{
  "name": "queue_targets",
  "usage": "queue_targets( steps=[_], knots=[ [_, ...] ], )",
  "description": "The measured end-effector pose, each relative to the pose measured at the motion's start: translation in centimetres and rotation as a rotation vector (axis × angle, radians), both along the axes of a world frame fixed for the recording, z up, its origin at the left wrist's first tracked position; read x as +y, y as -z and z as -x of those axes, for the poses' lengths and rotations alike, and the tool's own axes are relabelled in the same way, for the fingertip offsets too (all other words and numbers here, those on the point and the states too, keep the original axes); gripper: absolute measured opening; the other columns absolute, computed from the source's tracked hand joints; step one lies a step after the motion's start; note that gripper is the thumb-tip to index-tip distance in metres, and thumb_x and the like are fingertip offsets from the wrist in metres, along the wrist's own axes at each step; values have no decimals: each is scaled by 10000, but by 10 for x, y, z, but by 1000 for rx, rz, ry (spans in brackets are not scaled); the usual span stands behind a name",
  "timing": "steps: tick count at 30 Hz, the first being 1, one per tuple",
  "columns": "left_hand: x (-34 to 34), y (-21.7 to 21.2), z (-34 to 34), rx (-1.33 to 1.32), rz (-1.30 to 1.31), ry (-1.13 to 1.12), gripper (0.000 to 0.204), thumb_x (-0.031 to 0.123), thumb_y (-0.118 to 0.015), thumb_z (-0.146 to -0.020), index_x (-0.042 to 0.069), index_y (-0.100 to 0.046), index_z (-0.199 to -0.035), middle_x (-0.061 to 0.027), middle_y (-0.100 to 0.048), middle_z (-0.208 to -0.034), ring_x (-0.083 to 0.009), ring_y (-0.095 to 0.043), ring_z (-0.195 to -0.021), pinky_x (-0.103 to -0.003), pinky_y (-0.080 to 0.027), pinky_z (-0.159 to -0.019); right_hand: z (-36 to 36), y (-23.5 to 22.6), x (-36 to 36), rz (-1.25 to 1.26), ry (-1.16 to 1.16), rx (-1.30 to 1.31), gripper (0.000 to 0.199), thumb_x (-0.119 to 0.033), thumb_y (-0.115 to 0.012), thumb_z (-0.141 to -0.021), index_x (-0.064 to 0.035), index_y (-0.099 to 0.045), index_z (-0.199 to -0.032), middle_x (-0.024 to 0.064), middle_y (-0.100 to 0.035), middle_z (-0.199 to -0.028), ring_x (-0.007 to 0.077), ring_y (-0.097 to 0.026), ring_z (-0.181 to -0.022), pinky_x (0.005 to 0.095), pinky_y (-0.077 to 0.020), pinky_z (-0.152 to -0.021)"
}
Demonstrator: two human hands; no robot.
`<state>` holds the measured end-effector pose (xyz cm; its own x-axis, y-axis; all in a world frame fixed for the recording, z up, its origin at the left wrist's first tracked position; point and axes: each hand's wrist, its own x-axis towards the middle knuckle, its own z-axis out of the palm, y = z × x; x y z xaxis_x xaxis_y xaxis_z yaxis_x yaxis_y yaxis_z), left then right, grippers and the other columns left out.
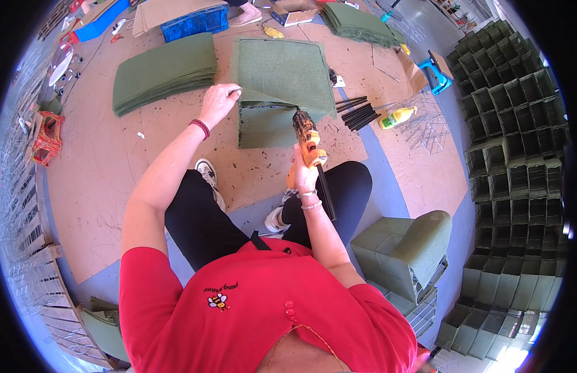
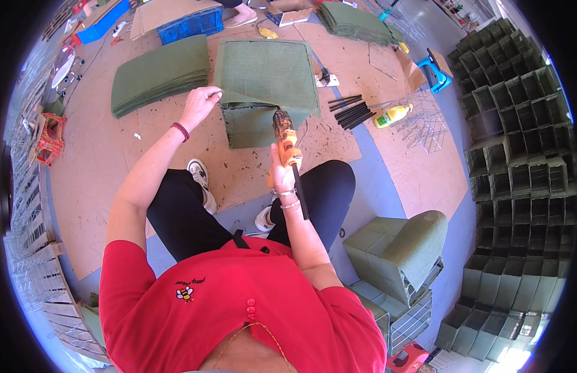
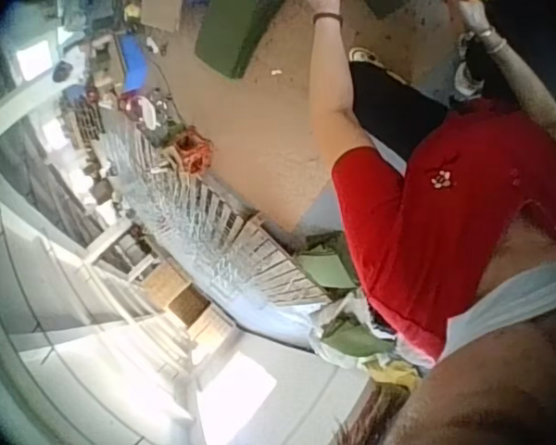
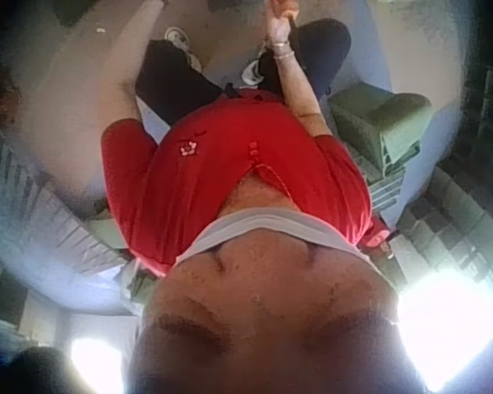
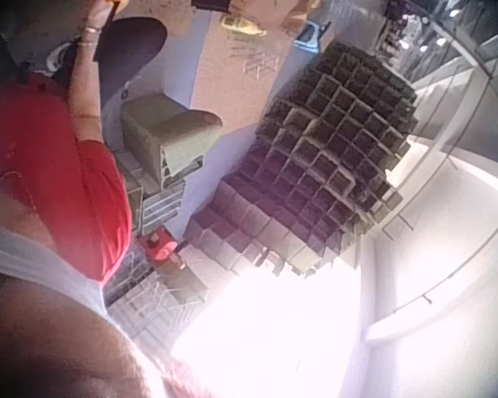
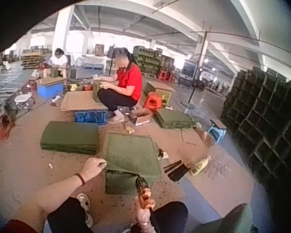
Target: Applying hot glue to green foam/plastic sheets to assemble into cubical storage units.
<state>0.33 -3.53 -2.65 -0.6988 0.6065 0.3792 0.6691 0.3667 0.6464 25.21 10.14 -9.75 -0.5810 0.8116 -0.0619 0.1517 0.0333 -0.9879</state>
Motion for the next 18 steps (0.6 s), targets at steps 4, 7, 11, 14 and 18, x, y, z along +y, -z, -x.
queue_targets(
  steps=[4,7,11,14,18],
  knots=[
    [-1,0,0,-1,30,-36,174,162,-580,-811,39,-662,-904,-156,-655,-852,-314,-624,-788,-363,-479,-708,-3,-35,4,96,-72,51,264,-318,-638,-838,-72,-555,-792,-7,-518,-642,94,-493,-578,254,-403,-531],
    [1,-3,-2,-7,36,-37,187,173,-579,-810,38,-664,-908,-159,-655,-863,-318,-622,-813,-367,-480,-727,-5,-60,39,105,-159,-3,257,-293,-638,-828,-69,-542,-745,5,-518,-600,110,-499,-506,257,-401,-489],
    [1,4,7,-7,29,-26,189,192,-569,-798,85,-685,-903,-162,-655,-866,-328,-624,-809,-389,-490,-729,1,-117,72,354,-319,-31,236,-264,-640,-819,-79,-515,-744,28,-515,-588,148,-513,-474,276,-436,-458],
    [3,7,10,13,34,-22,191,199,-569,-797,88,-687,-898,-164,-655,-863,-329,-624,-814,-395,-491,-732,7,-143,92,367,-410,-127,243,-278,-627,-832,-70,-506,-802,37,-518,-630,158,-526,-515,289,-454,-505],
    [5,7,7,20,69,-37,202,176,-568,-802,40,-671,-911,-171,-651,-886,-329,-620,-837,-383,-481,-744,11,-164,120,342,-460,-224,280,-305,-639,-821,-71,-493,-776,42,-522,-633,165,-527,-511,306,-454,-479]
  ],
)
